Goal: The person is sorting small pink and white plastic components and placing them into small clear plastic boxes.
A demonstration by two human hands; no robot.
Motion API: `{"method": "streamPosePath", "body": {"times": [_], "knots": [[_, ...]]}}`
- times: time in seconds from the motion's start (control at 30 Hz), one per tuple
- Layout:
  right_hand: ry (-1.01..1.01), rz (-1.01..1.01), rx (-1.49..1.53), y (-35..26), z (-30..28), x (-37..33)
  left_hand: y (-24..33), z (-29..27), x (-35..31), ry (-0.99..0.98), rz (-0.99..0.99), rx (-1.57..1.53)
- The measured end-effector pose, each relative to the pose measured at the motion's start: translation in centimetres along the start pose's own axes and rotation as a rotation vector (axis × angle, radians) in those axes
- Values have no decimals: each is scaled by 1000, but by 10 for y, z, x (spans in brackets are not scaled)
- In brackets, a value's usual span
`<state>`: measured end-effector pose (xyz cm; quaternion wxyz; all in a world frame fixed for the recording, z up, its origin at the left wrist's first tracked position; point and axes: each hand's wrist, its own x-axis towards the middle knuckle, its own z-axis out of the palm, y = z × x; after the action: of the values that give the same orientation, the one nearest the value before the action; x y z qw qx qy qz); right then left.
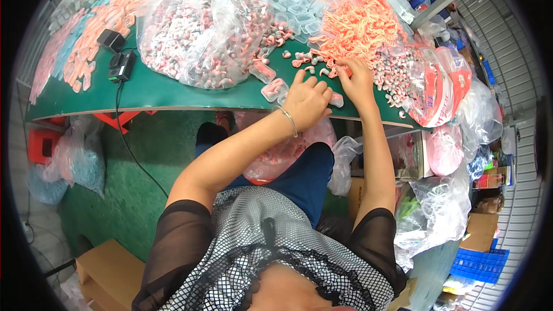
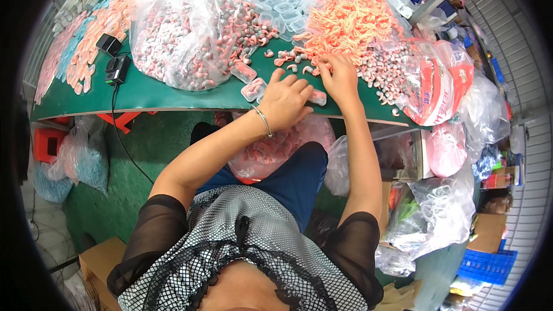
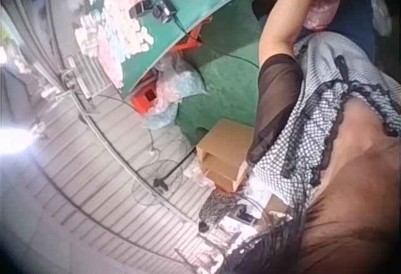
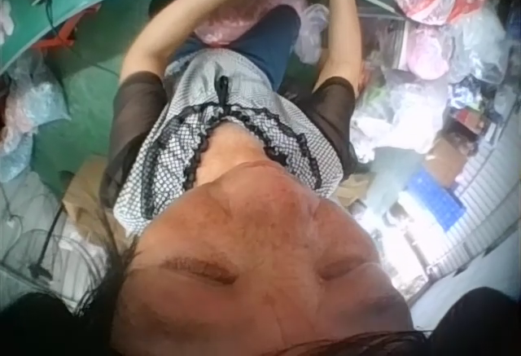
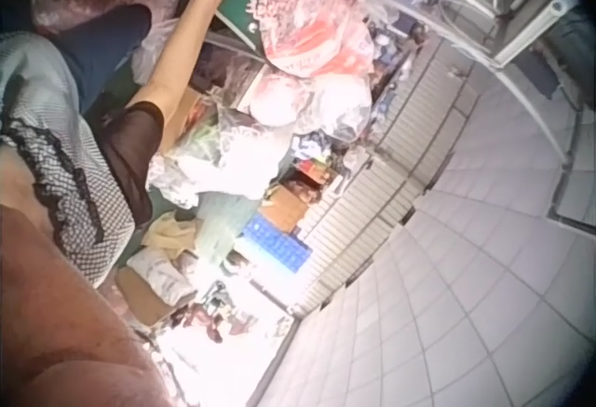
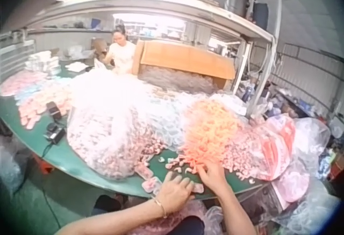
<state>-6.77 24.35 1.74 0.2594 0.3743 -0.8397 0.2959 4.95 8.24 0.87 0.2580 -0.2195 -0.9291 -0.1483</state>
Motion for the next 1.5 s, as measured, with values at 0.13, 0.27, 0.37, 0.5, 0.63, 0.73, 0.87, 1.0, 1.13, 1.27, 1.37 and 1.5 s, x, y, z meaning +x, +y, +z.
{"method": "streamPosePath", "body": {"times": [0.13, 0.27, 0.37, 0.5, 0.63, 0.73, 0.87, 1.0, 1.13, 1.27, 1.37, 1.5], "knots": [[-5, -131, -163, -2, 36, 48, -4, 10, -7, 47, 5, 16], [-84, -126, -356, -6, 67, 81, -5, 19, -8, 172, 39, 30], [-98, -128, -480, -8, 80, 100, -6, 19, -8, 175, 39, 42], [-467, 44, -664, -11, 78, 118, -9, 14, -13, 100, 11, 79], [-431, -2, -619, -6, 75, 115, -10, 2, -12, 60, -26, 2], [-507, 30, -632, -9, 68, 123, -11, -3, -11, 8, -82, -72], [-704, 117, -721, -17, 62, 140, -24, 2, -9, 80, -149, -119], [-771, 134, -714, -10, 62, 142, -43, 2, 6, 50, -284, -82], [-471, -59, -572, -10, 48, 128, -57, 9, 24, -86, -343, -15], [-262, -229, -304, -11, 18, 101, -60, 16, 31, -84, -338, -17], [-37, -300, -222, -21, -11, 70, -62, 14, 32, -69, -321, -20], [41, -236, -199, -21, -40, 2, -59, 16, 37, -163, -240, 36]]}}
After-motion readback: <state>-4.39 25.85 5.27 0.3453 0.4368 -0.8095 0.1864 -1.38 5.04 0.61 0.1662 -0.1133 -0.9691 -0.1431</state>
